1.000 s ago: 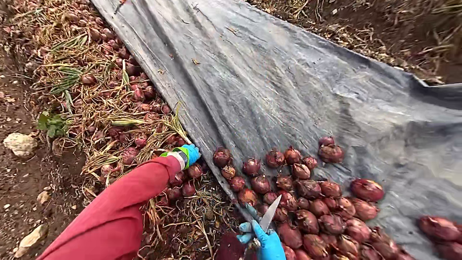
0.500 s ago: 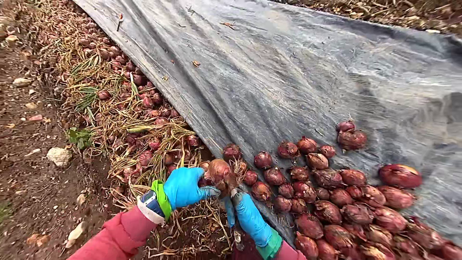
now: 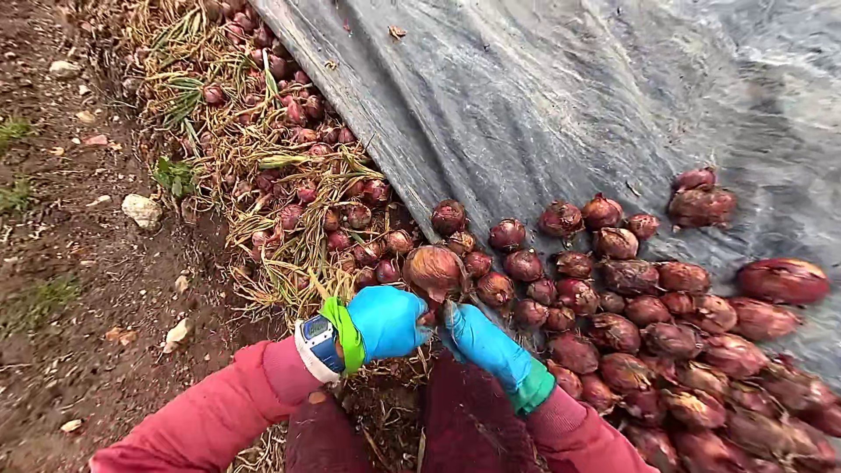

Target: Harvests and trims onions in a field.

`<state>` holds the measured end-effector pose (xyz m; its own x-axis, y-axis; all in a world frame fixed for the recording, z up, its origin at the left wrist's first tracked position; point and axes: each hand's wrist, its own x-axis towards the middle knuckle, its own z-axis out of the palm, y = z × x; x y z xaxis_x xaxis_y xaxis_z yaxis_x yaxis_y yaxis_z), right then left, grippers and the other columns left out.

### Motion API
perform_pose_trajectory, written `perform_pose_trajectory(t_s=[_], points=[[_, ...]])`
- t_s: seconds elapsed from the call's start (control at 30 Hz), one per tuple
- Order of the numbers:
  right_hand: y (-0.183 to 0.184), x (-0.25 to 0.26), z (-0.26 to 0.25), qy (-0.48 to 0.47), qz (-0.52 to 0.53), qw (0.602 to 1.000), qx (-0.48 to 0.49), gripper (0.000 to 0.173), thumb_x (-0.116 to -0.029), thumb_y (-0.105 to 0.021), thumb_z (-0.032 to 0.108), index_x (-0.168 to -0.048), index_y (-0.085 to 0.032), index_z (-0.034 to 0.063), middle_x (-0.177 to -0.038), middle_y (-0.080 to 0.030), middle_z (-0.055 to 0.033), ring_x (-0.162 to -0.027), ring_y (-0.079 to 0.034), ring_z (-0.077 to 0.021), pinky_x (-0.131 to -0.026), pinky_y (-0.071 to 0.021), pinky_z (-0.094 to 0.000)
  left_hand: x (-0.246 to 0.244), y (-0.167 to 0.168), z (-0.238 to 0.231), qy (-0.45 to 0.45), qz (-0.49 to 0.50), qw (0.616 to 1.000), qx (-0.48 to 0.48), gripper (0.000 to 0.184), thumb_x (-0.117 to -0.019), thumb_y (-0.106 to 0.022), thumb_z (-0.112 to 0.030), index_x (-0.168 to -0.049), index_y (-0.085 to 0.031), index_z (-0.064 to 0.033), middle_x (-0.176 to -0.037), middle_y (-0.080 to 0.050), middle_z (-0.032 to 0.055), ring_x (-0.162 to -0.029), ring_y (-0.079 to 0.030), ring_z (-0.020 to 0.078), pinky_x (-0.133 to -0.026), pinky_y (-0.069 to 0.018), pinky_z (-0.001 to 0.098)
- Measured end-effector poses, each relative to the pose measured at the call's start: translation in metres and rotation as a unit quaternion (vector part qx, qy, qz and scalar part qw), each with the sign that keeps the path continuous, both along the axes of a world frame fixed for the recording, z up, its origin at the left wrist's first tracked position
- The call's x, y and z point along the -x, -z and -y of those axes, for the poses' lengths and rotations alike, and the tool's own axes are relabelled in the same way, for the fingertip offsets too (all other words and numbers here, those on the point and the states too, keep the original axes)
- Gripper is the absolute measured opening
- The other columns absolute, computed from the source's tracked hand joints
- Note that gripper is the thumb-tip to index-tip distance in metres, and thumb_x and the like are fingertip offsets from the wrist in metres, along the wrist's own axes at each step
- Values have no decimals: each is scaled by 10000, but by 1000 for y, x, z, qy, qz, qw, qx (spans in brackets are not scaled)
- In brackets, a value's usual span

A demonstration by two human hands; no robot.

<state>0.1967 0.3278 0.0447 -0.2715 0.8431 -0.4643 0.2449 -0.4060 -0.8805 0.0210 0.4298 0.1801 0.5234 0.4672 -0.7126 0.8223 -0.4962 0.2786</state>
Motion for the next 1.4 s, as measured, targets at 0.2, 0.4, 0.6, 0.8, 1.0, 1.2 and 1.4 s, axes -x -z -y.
perform_pose_trajectory(t_s=[0.2,0.4,0.6,0.8,1.0,1.2,1.4], points=[[38,-52,-10,338,-83,937,14,882,-1018,-61,697,-943,-678,71,-541,-527,-62,-409,-512,-194,-401,-503,-386,-29,136,-119,-192,-60,973,-115,414,-921,-724,-452,-1265,-681,-226,-1190,-726,104,-1063,-709,344,-860,-561,656],[56,-43,-4,441,-196,869,105,879,-1034,10,629,-998,-637,34,-537,-550,-89,-408,-562,-222,-409,-548,-406,-15,243,-169,-115,-93,986,-82,788,-644,-926,-379,-1313,-626,-88,-1272,-663,177,-1110,-684,376,-897,-573,641],[59,14,-11,303,-258,917,23,725,-990,-401,715,-955,-692,52,-616,-608,-70,-484,-599,-181,-483,-568,-350,-24,96,-86,-175,59,983,17,779,-621,-974,-484,-1251,-657,-153,-1063,-744,63,-1010,-719,229,-905,-597,535],[5,26,3,206,-136,969,-2,855,-982,-208,778,-852,-711,99,-533,-552,-49,-417,-535,-174,-416,-510,-361,35,29,-51,-119,-24,991,-55,656,-676,-840,-732,-994,-712,-173,-864,-722,39,-857,-710,247,-777,-577,565],[8,27,3,35,-57,998,3,853,-923,-214,850,-845,-670,133,-616,-601,-21,-513,-592,-159,-504,-537,-367,17,22,-1,-73,8,997,30,334,-983,-665,-493,-1035,-748,-174,-915,-732,40,-883,-707,224,-817,-574,530],[26,-14,-16,293,-83,953,4,924,-989,-55,745,-991,-704,89,-574,-550,-65,-434,-522,-202,-422,-510,-395,0,132,-81,-130,-82,981,-115,287,-992,-636,-409,-1186,-720,-215,-1179,-736,76,-1069,-713,324,-865,-563,641],[47,-27,15,369,-171,910,84,877,-1027,-72,679,-998,-694,62,-554,-568,-97,-421,-571,-227,-422,-555,-403,6,247,-91,3,-213,975,-65,689,-803,-797,-65,-1441,-554,-162,-1581,-404,215,-907,-699,482,-717,-588,679]])
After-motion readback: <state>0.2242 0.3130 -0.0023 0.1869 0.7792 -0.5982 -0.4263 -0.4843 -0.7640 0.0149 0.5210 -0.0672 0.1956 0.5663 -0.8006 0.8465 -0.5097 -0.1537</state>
